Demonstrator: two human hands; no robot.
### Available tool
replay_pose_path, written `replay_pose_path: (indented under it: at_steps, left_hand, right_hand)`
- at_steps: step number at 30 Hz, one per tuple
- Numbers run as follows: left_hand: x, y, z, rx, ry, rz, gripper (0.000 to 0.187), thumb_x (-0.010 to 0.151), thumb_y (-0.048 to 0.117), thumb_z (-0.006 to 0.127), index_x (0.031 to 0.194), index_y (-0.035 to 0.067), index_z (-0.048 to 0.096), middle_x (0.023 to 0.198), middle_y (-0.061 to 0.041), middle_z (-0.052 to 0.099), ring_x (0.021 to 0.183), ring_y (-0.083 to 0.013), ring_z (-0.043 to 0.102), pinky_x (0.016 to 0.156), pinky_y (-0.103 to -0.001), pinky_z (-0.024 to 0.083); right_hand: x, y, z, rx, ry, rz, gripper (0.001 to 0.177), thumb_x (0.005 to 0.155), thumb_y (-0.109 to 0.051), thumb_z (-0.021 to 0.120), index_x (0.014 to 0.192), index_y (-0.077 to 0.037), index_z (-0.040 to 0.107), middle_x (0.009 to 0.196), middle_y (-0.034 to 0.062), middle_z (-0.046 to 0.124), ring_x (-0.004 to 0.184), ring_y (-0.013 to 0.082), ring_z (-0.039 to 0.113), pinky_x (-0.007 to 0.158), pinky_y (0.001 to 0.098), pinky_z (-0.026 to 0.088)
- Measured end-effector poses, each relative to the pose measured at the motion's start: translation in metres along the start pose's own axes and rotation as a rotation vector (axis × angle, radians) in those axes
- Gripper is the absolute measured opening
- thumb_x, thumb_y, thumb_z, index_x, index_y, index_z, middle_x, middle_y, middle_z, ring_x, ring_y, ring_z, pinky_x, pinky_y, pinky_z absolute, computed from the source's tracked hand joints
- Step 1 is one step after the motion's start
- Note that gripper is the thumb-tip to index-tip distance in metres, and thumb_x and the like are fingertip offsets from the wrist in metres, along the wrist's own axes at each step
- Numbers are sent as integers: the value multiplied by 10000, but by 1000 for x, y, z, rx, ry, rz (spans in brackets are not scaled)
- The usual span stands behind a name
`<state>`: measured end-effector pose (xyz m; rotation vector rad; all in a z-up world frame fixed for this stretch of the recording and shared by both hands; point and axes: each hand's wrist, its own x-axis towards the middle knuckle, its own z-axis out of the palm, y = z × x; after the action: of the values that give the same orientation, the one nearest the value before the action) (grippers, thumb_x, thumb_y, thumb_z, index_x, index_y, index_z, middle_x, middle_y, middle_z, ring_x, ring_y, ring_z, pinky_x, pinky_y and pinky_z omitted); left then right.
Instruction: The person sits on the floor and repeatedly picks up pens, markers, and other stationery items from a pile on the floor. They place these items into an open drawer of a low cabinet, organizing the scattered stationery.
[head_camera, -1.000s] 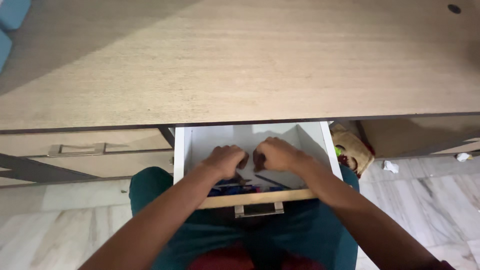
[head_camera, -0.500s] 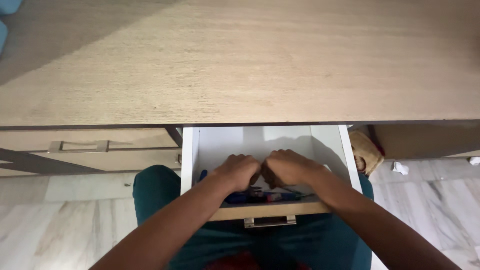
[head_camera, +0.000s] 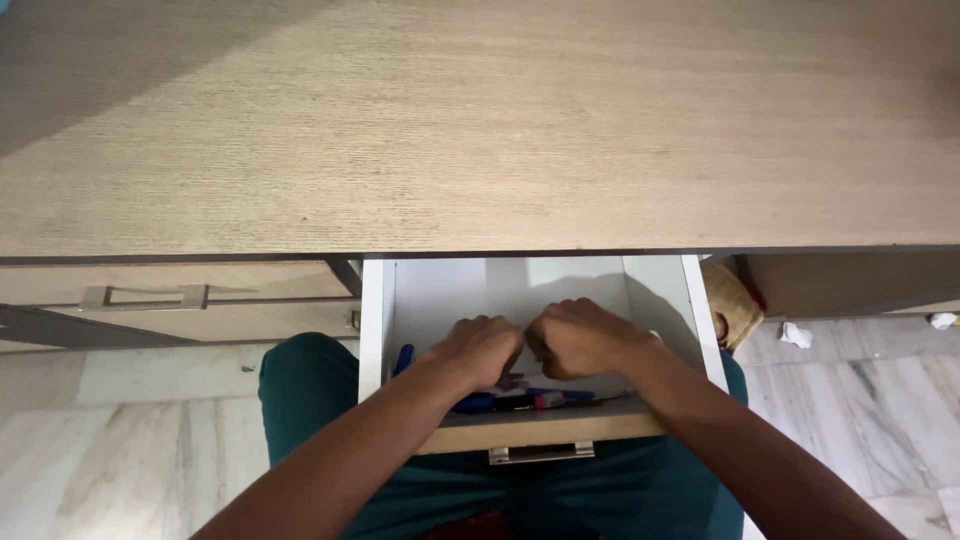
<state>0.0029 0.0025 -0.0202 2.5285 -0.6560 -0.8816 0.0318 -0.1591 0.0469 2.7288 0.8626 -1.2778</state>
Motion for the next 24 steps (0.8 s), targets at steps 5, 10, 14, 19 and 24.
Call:
replay_pose_path:
  at_steps: [5,10,14,19,24]
  left_hand:
    - [-1,0,-2,12,2,-21,164,834,10,742,988,59,716,1115,-161,704,1018,-318,703,842,-429,592]
    - [-25,2,-36,-270,-34,-70,126,874,88,708,991,75,752,1079,-124,736,1003,-257,704,896,-410,548]
    - [-41,5,-53,-494,12,-100,122,936,131,662,999,34,698,992,-127,785,922,-224,739,875,-379,561]
    - [-44,16,-68,-823,107,168,116,971,101,644,1015,-3,669,943,-119,762,864,-162,732,833,-320,578]
    - [-52,20,-92,-1070,231,294,200,953,43,661,1146,-6,682,895,-92,742,800,-120,706,751,-288,597]
  right_hand:
    - [-1,-1,-4,47,35,28,169,726,-101,743,886,-48,738,915,153,751,871,303,722,786,423,587]
    - [-11,-4,-18,177,32,123,173,751,-163,755,892,-67,727,885,119,748,873,260,717,809,413,572]
    - [-25,0,-25,271,86,98,146,778,-162,726,864,-45,711,841,122,759,813,255,736,782,404,582]
    - [-46,4,-42,310,175,103,128,792,-158,730,892,-82,706,835,86,771,797,216,742,773,385,582]
    - [-84,35,-54,464,414,5,210,758,-131,787,963,-109,746,874,48,798,767,186,748,734,375,593]
